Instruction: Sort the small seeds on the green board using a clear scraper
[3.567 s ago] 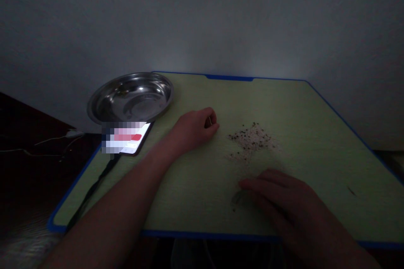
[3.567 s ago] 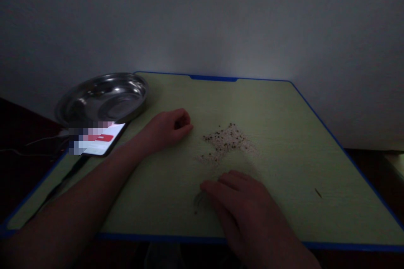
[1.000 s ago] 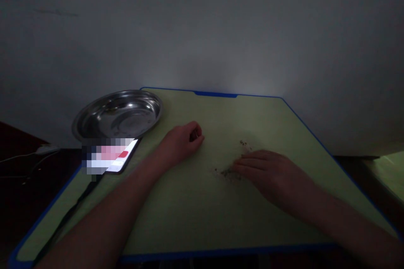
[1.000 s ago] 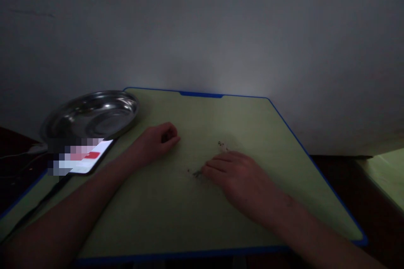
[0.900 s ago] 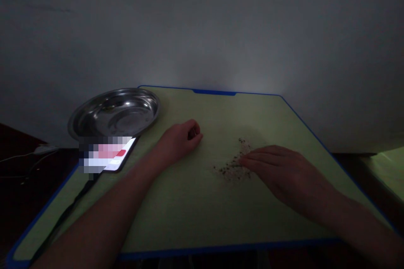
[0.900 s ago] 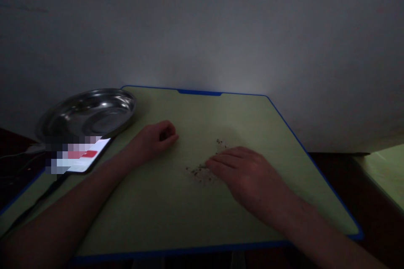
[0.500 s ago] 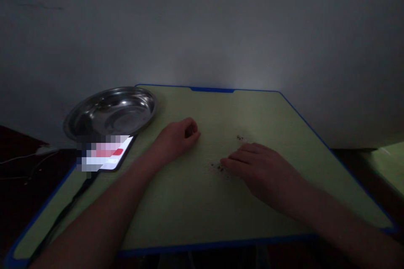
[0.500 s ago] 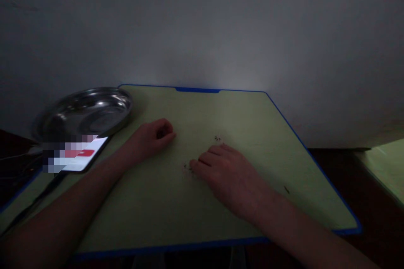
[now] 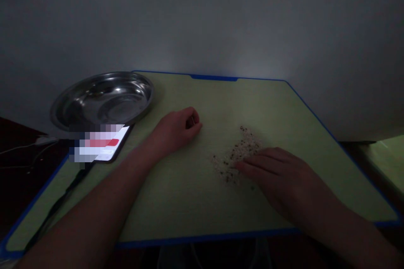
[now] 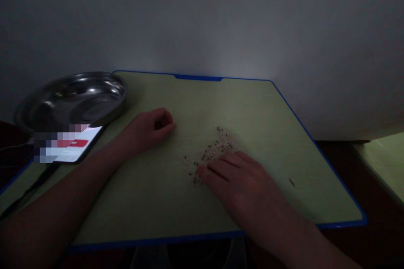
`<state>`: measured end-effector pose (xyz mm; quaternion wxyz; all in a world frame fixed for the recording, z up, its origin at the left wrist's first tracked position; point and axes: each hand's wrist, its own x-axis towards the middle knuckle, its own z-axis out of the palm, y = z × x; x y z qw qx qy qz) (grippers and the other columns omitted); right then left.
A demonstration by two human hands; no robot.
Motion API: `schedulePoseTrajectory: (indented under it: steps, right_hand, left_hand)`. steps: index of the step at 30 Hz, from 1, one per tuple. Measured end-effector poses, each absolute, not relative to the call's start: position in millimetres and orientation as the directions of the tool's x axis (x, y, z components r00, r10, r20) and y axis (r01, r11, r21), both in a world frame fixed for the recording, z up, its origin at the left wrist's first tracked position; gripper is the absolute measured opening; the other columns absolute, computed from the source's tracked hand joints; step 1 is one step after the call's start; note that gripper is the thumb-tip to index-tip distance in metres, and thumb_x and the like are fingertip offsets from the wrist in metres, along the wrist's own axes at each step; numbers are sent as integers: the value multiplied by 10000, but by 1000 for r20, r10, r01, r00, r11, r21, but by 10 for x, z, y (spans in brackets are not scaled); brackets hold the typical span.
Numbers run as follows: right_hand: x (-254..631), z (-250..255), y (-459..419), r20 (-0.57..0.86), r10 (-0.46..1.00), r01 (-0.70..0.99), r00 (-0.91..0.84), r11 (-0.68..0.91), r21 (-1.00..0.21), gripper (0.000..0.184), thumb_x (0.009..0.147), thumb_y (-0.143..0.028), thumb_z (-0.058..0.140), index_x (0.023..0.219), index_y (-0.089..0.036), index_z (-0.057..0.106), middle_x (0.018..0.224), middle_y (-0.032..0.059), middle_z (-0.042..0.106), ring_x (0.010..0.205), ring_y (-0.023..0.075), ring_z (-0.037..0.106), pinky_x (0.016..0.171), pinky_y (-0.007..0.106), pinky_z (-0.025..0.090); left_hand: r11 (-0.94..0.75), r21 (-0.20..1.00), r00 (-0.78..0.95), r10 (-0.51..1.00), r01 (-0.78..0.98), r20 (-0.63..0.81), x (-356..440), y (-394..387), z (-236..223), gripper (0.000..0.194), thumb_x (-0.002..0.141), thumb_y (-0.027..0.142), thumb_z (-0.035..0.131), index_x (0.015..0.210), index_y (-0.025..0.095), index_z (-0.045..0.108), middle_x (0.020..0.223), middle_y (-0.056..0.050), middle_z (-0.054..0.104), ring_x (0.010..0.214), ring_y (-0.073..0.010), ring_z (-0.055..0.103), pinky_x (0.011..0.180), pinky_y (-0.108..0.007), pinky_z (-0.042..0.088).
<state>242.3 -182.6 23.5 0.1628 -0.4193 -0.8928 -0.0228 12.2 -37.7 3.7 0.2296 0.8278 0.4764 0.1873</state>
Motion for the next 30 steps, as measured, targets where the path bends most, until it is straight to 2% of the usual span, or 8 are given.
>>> schedulePoseTrajectory:
  steps: [4,6,10,14,19,25,30]
  right_hand:
    - [2417,291,-1943,239,752,736,-615,655,-168,392,889,-38,401,1154,-177,655,1024,74,737,866,207,656,771,363,533]
    - [2492,343,-2021,245,784,759,-570,617,-209,402,892,-61,401,1171,-213,648,1038,57,739,892,208,665,765,359,545]
    - [2683,355,-2164,303,901,864,-309,399,-306,300,920,-187,485,1163,-276,637,1010,24,748,868,203,697,689,323,578]
    - [2756,249,-2234,314,942,901,-120,236,-365,184,915,-264,538,1040,-276,672,918,4,768,753,181,725,622,274,597]
    - [2689,111,-2267,271,958,875,-92,207,-437,169,909,-252,540,985,-246,691,893,-4,777,747,155,735,643,237,601]
    - [2564,-2,-2354,162,981,836,-108,178,-519,216,915,-235,514,1056,-249,677,971,21,766,841,176,727,716,297,606]
    - [2476,10,-2362,170,974,823,-152,220,-524,224,921,-234,493,1050,-259,674,960,19,767,830,176,728,712,304,610]
  left_hand:
    - [-435,561,471,878,705,88,123,-378,39,128,793,320,564,788,192,562,697,7,611,606,-124,528,567,-265,352]
    - [-437,564,474,876,701,91,122,-372,32,140,793,333,564,795,193,562,694,7,612,599,-123,523,566,-265,352]
    - [-437,551,469,878,711,91,125,-358,27,146,785,335,567,797,190,565,689,7,612,599,-122,520,573,-264,354]
    - [-433,535,460,883,726,92,134,-353,37,140,774,327,575,787,187,569,691,5,607,597,-120,515,576,-264,353]
    - [-440,542,467,879,716,98,126,-356,38,161,781,347,572,802,188,574,702,6,604,607,-120,513,587,-261,364]
    - [-434,545,461,882,717,97,128,-355,37,142,776,331,568,788,189,564,702,5,600,611,-120,507,591,-265,359]
    - [-434,552,464,881,712,94,135,-356,37,140,777,330,565,788,191,561,696,7,597,601,-119,503,586,-266,356]
